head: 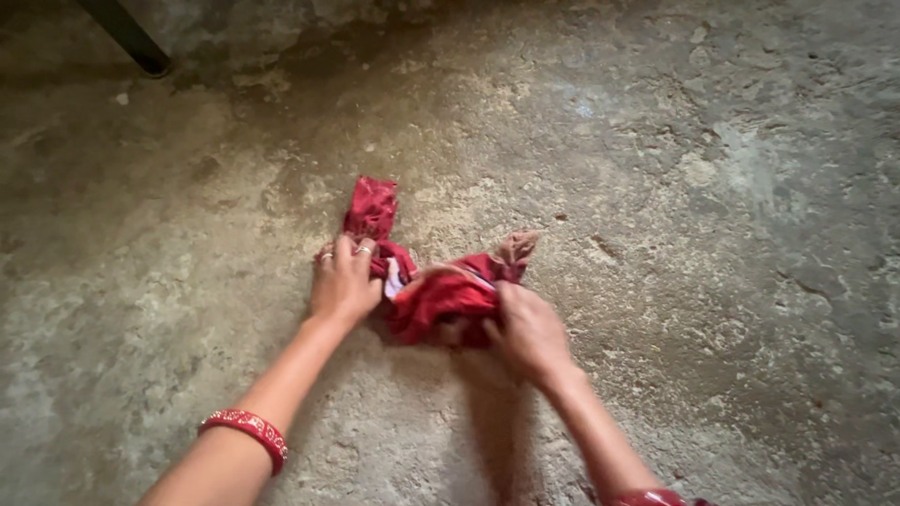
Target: The person folds and wrings a red cloth on a concrete floor before standing up to wash and rinse it in a bucket of water.
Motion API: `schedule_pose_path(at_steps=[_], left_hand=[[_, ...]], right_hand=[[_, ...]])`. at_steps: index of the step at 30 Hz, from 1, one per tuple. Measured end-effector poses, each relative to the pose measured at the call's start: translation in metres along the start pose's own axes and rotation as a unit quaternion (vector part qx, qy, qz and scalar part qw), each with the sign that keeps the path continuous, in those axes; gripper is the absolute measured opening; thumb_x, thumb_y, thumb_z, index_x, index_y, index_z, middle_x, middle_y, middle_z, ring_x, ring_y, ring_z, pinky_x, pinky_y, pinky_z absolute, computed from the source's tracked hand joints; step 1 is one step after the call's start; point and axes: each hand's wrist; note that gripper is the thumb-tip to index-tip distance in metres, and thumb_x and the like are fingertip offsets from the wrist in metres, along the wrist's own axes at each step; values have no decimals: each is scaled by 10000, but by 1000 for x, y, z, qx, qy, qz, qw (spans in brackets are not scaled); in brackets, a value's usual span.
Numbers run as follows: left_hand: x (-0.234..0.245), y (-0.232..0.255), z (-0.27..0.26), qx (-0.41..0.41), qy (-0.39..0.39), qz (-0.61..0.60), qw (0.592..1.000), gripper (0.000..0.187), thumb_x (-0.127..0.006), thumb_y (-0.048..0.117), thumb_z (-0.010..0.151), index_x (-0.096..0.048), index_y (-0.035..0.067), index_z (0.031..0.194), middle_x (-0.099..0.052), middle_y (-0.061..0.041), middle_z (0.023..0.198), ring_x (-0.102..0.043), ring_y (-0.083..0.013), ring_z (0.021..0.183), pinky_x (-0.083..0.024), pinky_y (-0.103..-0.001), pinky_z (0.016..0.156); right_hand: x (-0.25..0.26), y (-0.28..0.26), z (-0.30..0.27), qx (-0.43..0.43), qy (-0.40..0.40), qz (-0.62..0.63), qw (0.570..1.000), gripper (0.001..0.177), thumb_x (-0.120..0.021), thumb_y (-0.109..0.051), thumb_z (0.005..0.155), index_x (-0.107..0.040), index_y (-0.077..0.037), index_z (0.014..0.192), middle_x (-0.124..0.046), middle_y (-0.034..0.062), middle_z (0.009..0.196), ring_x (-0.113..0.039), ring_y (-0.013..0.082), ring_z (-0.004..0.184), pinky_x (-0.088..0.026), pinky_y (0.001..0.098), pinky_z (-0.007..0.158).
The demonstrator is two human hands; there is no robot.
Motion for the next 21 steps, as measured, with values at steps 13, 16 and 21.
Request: schedule_pose_path(at_steps=[13,16,21], left_hand=[[-3,239,-23,-343,-185,-210,897,636,-692,144,778,-573,128,1402,-414,-250,1501,-530,-430,1288,-549,-487,984],[-12,257,-23,-458,-158,-148,862,562,-609,122,861,-575,182,1418,-436,-232,1529,-543,-410,1317,-551,-447,1027],[-14,229,4,-447,-104,-92,884,527,-577,98,831,-585,259,1334,-373,-209,1541,-486,-404,1334,-515,-497,971]], right_hand=[[86,275,-209,-489,89,-142,856,649,-746,-418,887,-563,-188,1466,-720,271,1172,-683,499,1074,-529,610,906],[48,282,-223,-474,200,-178,839,718,-706,-319,859,-440,-72,1479,-659,345,1262,-651,565,1041,-511,639,879],[27,195,-152,-454,221,-42,862,710,-626,-247,838,-378,-102,1487,-680,307,1125,-677,522,926,-535,590,825]])
Point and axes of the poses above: each hand's wrist, its own z-axis towards the middle knuckle, its own x-axis out of the back of the hand, y = z × x
